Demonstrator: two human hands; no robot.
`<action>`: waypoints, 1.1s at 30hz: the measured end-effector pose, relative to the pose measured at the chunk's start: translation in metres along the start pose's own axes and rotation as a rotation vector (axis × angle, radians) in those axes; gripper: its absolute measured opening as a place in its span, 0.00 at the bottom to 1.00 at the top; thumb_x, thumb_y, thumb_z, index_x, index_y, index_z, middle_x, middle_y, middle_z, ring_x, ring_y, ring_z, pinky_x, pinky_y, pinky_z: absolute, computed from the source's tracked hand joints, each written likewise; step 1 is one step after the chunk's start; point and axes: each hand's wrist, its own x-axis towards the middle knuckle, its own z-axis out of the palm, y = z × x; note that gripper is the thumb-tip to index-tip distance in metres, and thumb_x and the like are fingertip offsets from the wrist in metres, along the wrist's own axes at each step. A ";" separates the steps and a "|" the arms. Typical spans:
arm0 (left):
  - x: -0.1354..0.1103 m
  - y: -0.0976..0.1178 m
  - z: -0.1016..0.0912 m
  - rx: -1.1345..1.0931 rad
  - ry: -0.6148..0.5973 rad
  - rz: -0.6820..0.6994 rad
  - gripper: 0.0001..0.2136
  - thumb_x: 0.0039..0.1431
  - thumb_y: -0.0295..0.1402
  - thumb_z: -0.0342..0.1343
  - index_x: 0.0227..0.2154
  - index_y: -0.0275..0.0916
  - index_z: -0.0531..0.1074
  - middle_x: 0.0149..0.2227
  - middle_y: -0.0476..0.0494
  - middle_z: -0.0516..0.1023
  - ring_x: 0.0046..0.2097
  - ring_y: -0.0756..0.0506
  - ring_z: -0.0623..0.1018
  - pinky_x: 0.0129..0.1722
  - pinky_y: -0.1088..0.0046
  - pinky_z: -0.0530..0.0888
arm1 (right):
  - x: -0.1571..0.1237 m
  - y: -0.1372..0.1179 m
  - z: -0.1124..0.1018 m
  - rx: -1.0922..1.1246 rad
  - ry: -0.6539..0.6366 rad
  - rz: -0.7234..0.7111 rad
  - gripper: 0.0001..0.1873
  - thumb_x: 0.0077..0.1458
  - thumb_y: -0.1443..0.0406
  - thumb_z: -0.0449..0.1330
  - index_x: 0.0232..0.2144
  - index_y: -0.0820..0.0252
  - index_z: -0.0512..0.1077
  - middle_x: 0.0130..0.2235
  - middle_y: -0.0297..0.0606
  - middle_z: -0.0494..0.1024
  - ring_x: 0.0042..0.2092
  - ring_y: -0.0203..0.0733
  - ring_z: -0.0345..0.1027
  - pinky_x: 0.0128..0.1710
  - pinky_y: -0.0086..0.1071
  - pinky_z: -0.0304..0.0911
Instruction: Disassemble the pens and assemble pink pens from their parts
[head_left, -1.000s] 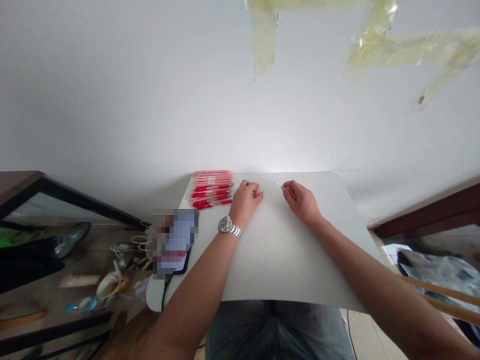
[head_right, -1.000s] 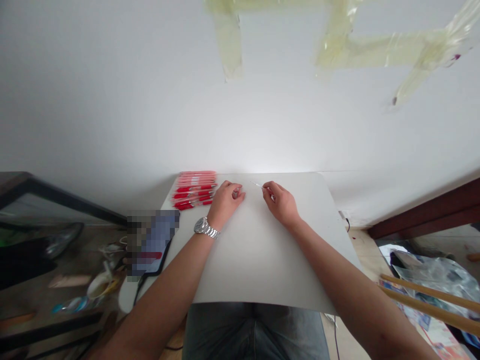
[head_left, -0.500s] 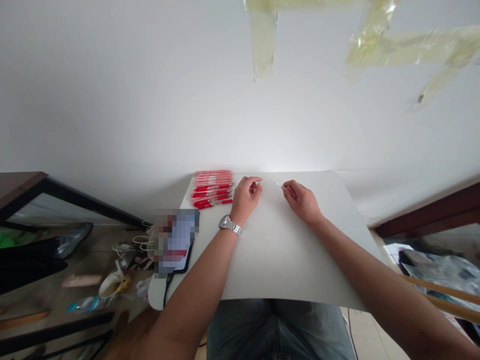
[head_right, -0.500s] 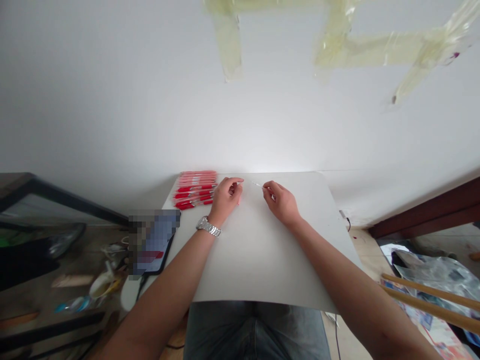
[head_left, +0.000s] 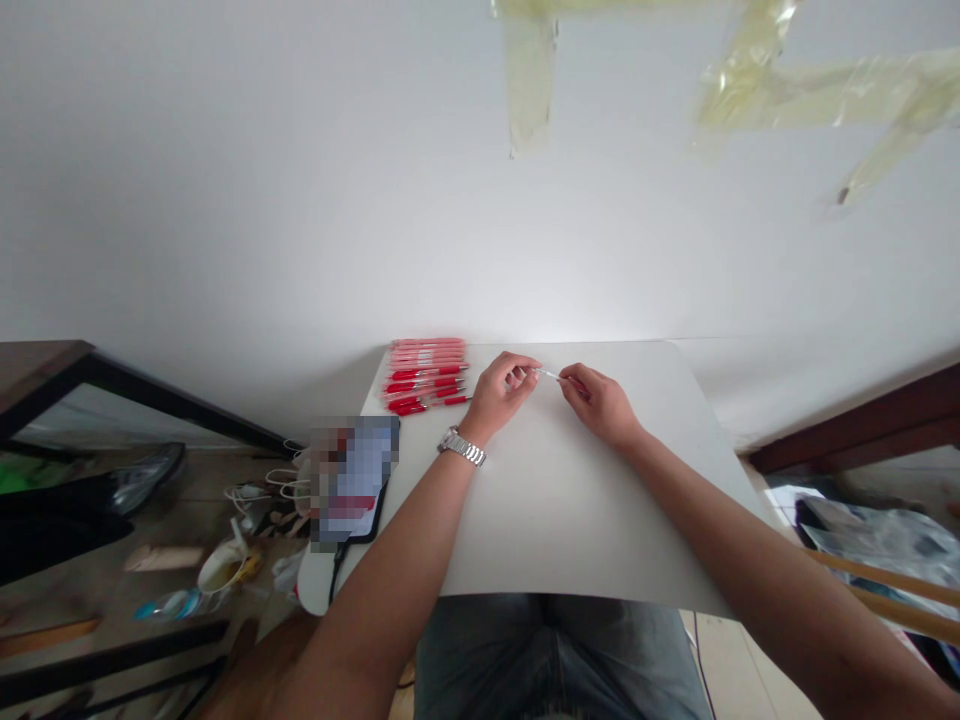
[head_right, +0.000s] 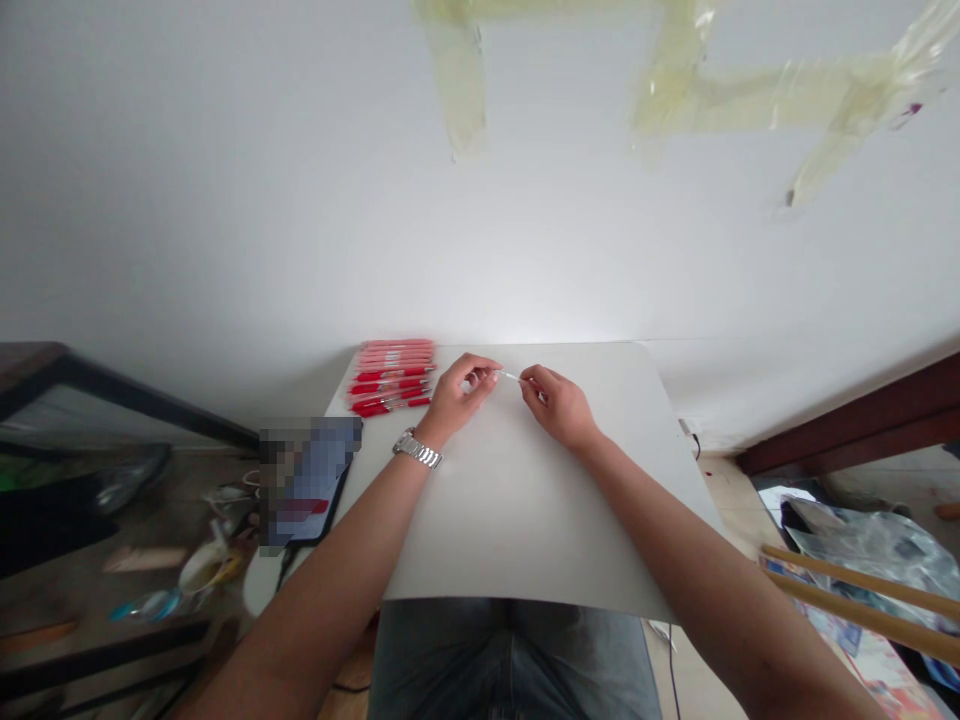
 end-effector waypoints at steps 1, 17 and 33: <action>0.000 0.000 0.000 -0.001 -0.005 -0.002 0.08 0.69 0.36 0.56 0.44 0.41 0.77 0.42 0.45 0.79 0.40 0.49 0.76 0.42 0.72 0.75 | 0.000 0.000 0.000 0.000 -0.004 0.002 0.13 0.67 0.55 0.54 0.41 0.54 0.74 0.34 0.36 0.79 0.30 0.39 0.67 0.33 0.32 0.61; 0.002 -0.004 0.001 -0.022 -0.017 -0.044 0.06 0.67 0.37 0.58 0.40 0.41 0.76 0.40 0.46 0.79 0.40 0.48 0.77 0.40 0.72 0.76 | 0.001 -0.002 0.001 0.009 -0.018 0.005 0.14 0.68 0.54 0.54 0.43 0.54 0.75 0.35 0.37 0.79 0.31 0.40 0.68 0.34 0.33 0.62; 0.002 -0.011 0.004 -0.399 0.090 -0.142 0.11 0.67 0.42 0.59 0.37 0.40 0.67 0.41 0.44 0.80 0.24 0.55 0.72 0.23 0.78 0.69 | 0.000 0.003 0.001 0.001 0.000 0.007 0.13 0.69 0.55 0.54 0.41 0.54 0.74 0.34 0.37 0.78 0.31 0.39 0.67 0.34 0.32 0.60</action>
